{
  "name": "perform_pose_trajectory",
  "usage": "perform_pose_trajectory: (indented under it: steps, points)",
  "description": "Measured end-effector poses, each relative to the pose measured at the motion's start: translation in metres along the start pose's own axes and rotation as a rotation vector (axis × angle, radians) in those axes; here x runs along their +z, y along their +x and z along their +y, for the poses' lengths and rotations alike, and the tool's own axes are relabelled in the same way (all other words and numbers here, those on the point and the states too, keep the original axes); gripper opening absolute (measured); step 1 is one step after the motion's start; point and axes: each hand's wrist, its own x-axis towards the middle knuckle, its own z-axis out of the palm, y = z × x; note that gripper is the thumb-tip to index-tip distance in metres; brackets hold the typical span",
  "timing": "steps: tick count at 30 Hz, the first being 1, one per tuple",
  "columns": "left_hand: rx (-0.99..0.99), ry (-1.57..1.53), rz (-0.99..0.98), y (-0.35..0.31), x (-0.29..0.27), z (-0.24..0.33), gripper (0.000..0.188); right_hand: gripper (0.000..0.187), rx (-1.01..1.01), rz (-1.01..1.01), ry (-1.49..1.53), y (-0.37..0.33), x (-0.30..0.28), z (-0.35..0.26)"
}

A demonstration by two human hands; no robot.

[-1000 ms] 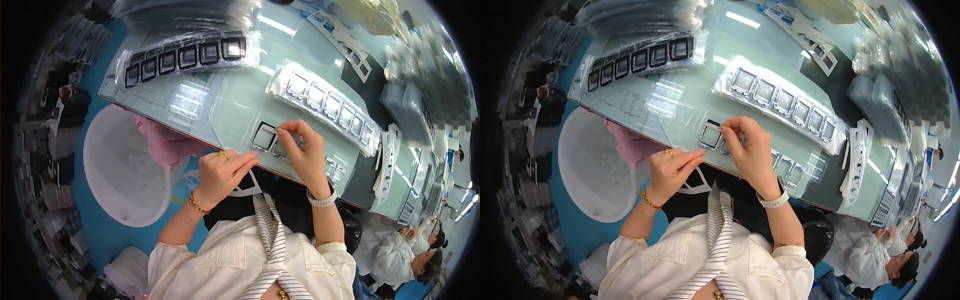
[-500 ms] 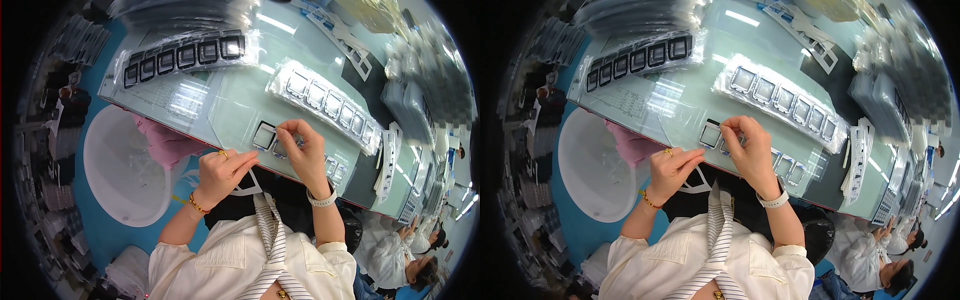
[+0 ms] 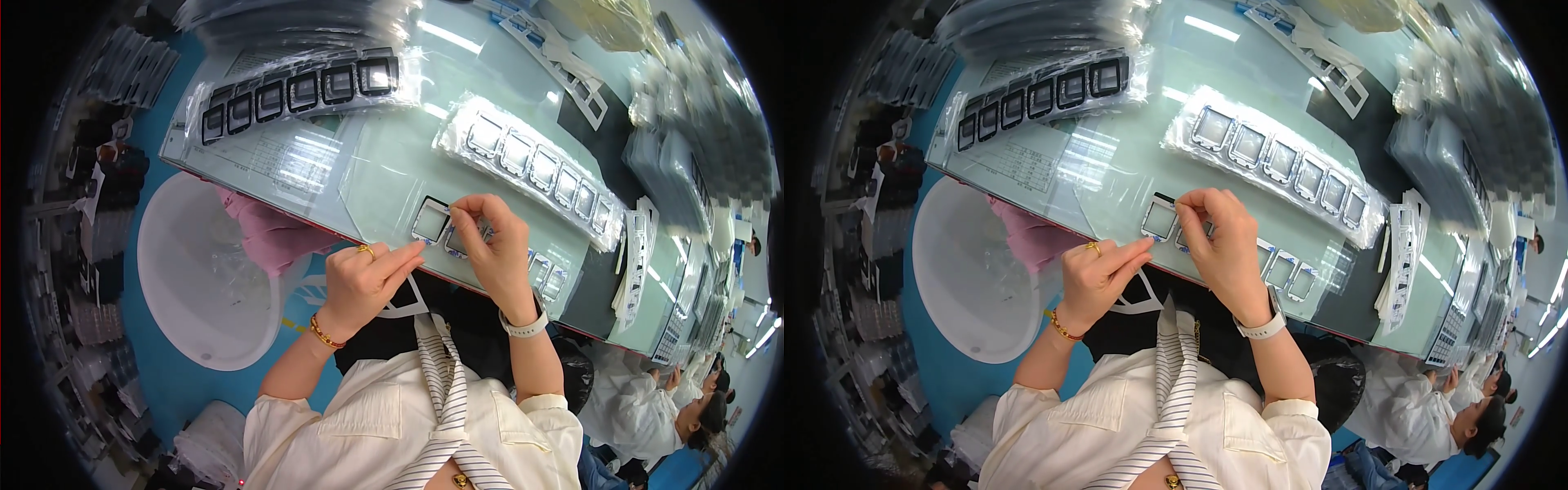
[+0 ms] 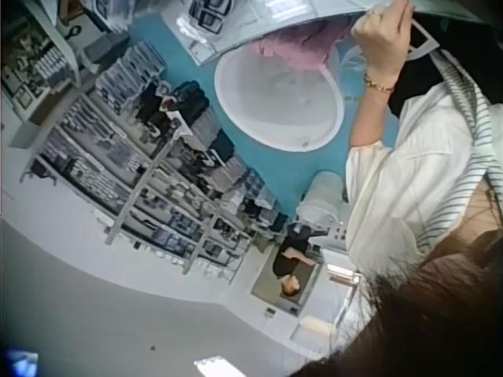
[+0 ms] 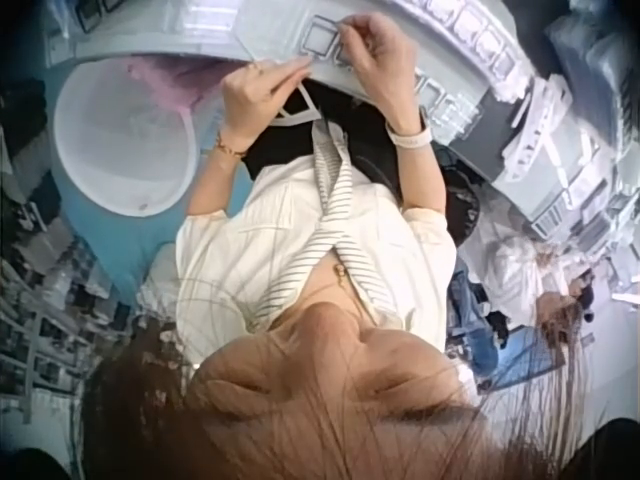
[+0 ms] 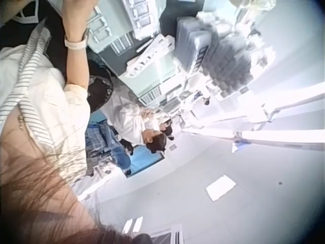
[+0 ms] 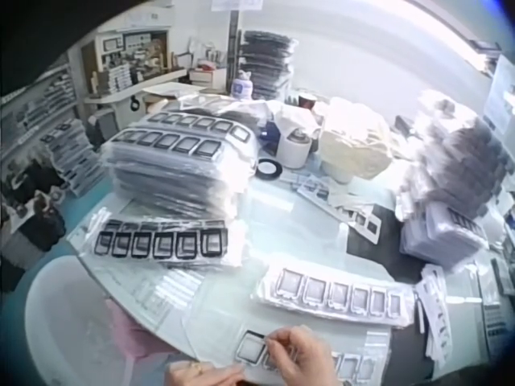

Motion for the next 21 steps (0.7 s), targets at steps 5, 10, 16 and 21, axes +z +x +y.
perform_pose_trajectory:
  steps: [5, 10, 16, 21]
  points:
    - [-0.005, 0.019, -0.006, 0.001, 0.000, 0.002, 0.024, 0.009, -0.015, 0.005, -0.011, 0.000, -0.001, 0.001]
    - [0.013, -0.004, 0.001, 0.003, 0.003, 0.006, 0.023, 0.008, -0.004, -0.003, -0.006, 0.000, -0.001, 0.000]
    - [0.040, 0.061, -0.023, 0.007, 0.005, 0.016, 0.022, 0.009, 0.008, -0.005, 0.019, 0.000, -0.002, -0.001]
    - [0.021, 0.087, -0.029, 0.008, 0.005, 0.016, 0.021, 0.007, -0.082, -0.004, -0.077, 0.002, -0.004, 0.001]
